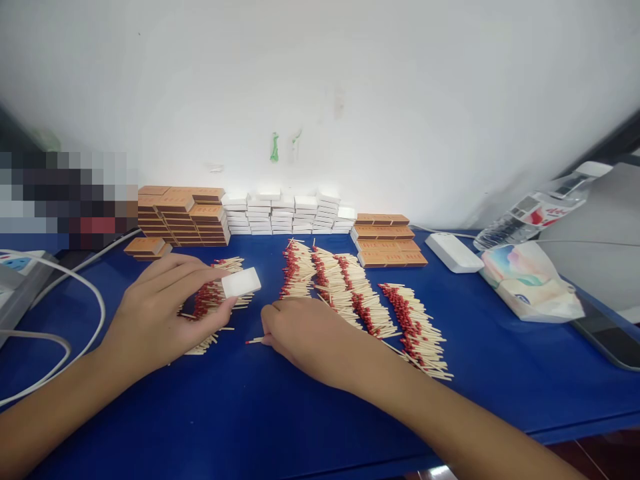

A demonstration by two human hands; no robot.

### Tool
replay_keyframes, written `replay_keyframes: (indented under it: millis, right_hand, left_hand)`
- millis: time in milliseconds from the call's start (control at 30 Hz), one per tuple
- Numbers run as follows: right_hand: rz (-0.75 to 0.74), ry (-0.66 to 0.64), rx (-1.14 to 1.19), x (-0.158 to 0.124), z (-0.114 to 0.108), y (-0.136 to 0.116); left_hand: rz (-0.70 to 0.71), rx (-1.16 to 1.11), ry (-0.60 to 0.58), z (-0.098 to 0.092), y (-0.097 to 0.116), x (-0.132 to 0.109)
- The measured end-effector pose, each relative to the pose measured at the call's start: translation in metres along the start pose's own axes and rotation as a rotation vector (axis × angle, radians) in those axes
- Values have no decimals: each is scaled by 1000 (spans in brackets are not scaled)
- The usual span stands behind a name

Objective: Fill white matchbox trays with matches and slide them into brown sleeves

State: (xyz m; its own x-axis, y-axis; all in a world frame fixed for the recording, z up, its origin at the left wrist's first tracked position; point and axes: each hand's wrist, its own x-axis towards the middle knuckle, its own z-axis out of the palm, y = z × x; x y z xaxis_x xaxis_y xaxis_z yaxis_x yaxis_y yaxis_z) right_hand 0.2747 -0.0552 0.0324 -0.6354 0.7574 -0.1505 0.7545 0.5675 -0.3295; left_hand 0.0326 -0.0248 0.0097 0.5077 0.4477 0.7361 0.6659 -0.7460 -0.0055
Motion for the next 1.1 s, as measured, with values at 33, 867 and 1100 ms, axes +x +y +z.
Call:
replay_keyframes:
  millis: [33, 867, 1100]
  right_hand:
    - [7, -2, 5, -1, 0, -1]
    - [-60, 261, 512, 4, 6, 13]
    - [-59, 266, 298, 5, 11, 17]
  left_hand:
    - [1, -2, 2, 0, 0, 0]
    - [-1, 50, 22, -6, -5, 4]
    - [4, 46, -9, -3, -5, 2]
